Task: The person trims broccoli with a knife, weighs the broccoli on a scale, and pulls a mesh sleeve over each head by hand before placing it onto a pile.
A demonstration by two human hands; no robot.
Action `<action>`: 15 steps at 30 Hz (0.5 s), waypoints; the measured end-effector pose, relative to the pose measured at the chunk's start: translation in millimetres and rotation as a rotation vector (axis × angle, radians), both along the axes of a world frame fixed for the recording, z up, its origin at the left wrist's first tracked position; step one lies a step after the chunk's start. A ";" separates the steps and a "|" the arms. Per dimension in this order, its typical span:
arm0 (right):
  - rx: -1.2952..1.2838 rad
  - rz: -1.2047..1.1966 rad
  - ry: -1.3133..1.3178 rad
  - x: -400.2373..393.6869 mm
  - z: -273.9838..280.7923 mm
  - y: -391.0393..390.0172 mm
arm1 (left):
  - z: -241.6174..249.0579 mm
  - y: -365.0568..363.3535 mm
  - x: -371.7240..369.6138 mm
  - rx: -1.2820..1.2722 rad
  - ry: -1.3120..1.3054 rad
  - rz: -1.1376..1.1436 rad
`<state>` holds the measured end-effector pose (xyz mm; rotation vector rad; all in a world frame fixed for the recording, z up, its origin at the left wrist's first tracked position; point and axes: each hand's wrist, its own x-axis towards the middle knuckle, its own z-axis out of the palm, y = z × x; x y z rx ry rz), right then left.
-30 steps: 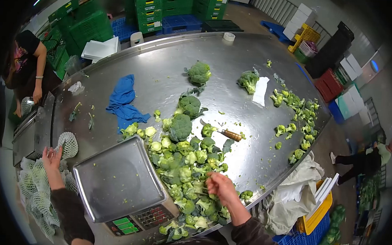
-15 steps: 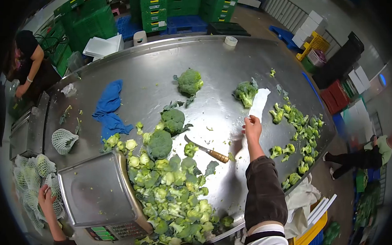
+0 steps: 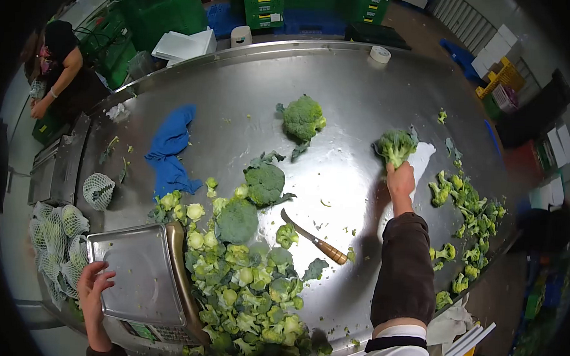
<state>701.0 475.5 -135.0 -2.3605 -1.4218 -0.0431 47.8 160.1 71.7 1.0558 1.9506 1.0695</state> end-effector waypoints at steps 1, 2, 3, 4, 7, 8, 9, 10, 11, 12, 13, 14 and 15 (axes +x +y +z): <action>0.103 0.049 0.062 4.0 -1.1 -2.7 | 1.6 7.9 12.6 -0.004 -0.075 -0.051; 0.015 0.024 0.823 3.4 8.7 -11.8 | 1.5 14.3 22.3 -0.019 -0.111 -0.120; 0.011 0.021 0.825 -3.6 13.5 -28.1 | 1.5 18.7 33.6 -0.025 -0.109 -0.121; 0.023 0.080 1.169 -10.6 14.8 -51.3 | 0.7 24.5 45.5 -0.022 -0.160 -0.195; -0.015 0.253 1.380 -59.0 47.5 -126.2 | 1.5 28.6 66.2 -0.020 -0.239 -0.305; -0.044 0.286 1.287 -67.5 49.0 -147.5 | 2.5 27.0 67.2 -0.043 -0.258 -0.339; -0.073 0.313 1.195 -73.4 49.5 -166.3 | 3.3 24.6 65.4 -0.042 -0.258 -0.340; -0.174 0.338 1.121 -76.4 53.4 -180.6 | 3.0 22.4 63.9 -0.033 -0.246 -0.340; -0.273 0.361 1.043 -78.8 55.6 -191.6 | 2.0 20.1 62.5 -0.025 -0.236 -0.341; -0.220 0.405 0.949 -84.4 54.1 -199.1 | -0.4 17.7 57.7 -0.025 -0.240 -0.342; -0.345 0.432 0.830 -88.7 69.9 -198.3 | -4.6 14.6 50.1 -0.036 -0.250 -0.309; -0.384 0.533 0.606 -85.7 76.5 -195.2 | -8.3 11.1 45.1 -0.048 -0.259 -0.272; -0.422 0.629 0.382 -84.3 82.9 -191.0 | -11.0 7.1 42.4 -0.051 -0.263 -0.267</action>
